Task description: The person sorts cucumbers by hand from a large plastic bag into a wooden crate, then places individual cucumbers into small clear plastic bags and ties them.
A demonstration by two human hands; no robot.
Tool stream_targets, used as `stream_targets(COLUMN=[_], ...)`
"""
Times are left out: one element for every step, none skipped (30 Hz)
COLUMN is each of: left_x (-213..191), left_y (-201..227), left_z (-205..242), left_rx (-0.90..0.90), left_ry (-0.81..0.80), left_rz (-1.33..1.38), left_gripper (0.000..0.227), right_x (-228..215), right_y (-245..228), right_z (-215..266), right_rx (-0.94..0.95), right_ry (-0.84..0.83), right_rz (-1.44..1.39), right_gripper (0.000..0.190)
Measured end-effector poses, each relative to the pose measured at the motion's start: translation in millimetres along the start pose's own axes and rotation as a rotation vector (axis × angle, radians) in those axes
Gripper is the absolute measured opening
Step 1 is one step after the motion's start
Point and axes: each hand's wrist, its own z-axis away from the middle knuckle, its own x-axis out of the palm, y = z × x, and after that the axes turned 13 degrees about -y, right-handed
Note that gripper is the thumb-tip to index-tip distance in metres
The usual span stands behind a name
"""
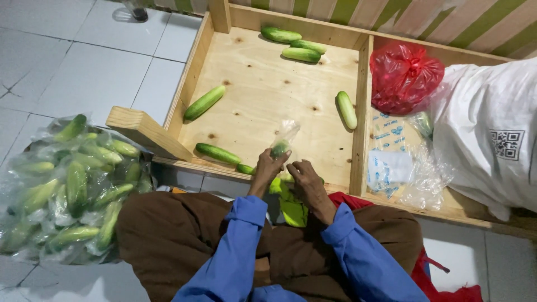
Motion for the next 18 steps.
stream_targets(left_x=[2.0, 3.9, 5.4, 6.8, 7.6, 8.4, 9.4, 10.5, 12.6, 13.2, 14.0, 14.7, 14.9, 15.3, 15.9, 15.8, 16.4, 16.9], left_y=[-2.4, -4.8, -6.5, -10.3, -14.4, -18.5, -12.2, -6.0, -0.3, 1.5, 2.8, 4.1, -3.9, -12.0, -21.5, -21.1, -20.4, -19.7], left_z=[-1.2, -2.3, -4.2, -3.3, -1.7, 0.0, 7.6, 15.2, 23.2, 29.0, 35.4, 41.9, 41.5, 41.1, 42.8, 45.8, 48.1, 50.8], left_rx=[0.002, -0.026, -0.053, -0.049, -0.039, -0.03, -0.026, -0.017, -0.009, -0.008, -0.025, -0.043, -0.038, 0.006, 0.045, 0.044, 0.065, 0.085], left_ry=[-0.006, 0.032, 0.074, 0.072, 0.086, 0.1, 0.098, 0.127, 0.154, 0.15, 0.156, 0.161, 0.161, 0.198, 0.232, 0.228, 0.214, 0.2], left_rz=[0.0, -0.045, -0.088, -0.087, -0.085, -0.084, -0.085, -0.077, -0.068, -0.069, -0.087, -0.105, -0.106, -0.052, 0.0, -0.003, 0.042, 0.088], left_gripper=[0.071, 0.07, 0.069, 0.069, 0.068, 0.069, 0.069, 0.057, 0.049, 0.049, 0.046, 0.043, 0.043, 0.046, 0.049, 0.049, 0.051, 0.053], right_x=[-3.8, -7.5, -11.6, -11.2, -10.2, -9.1, -5.4, -1.6, 1.9, 7.0, 12.1, 17.2, 9.4, 1.6, -5.2, -10.1, -15.7, -21.4], right_y=[-2.5, -5.3, -7.2, -7.0, -7.8, -8.7, -8.9, -9.0, -8.9, -9.5, -10.2, -11.1, -19.4, -27.7, -38.2, -46.9, -54.5, -62.4], right_z=[2.0, 3.9, 4.4, 6.5, 8.8, 11.2, 13.4, 15.6, 19.1, 23.1, 27.6, 32.2, 31.8, 31.7, 34.1, 33.2, 32.0, 30.9], right_rx=[0.005, 0.011, 0.012, 0.013, 0.02, 0.027, 0.028, 0.032, 0.038, 0.04, 0.071, 0.102, 0.1, 0.127, 0.16, 0.164, 0.217, 0.269], right_ry=[0.001, 0.02, 0.038, 0.039, 0.048, 0.056, 0.059, 0.066, 0.071, 0.072, 0.086, 0.099, 0.103, 0.153, 0.202, 0.205, 0.241, 0.278], right_rz=[0.004, 0.046, 0.089, 0.093, 0.1, 0.107, 0.11, 0.098, 0.086, 0.088, 0.047, 0.006, 0.008, -0.042, -0.095, -0.096, -0.204, -0.313], right_gripper=[0.065, 0.061, 0.057, 0.057, 0.058, 0.059, 0.059, 0.052, 0.046, 0.046, 0.033, 0.022, 0.022, 0.021, 0.022, 0.022, 0.025, 0.028])
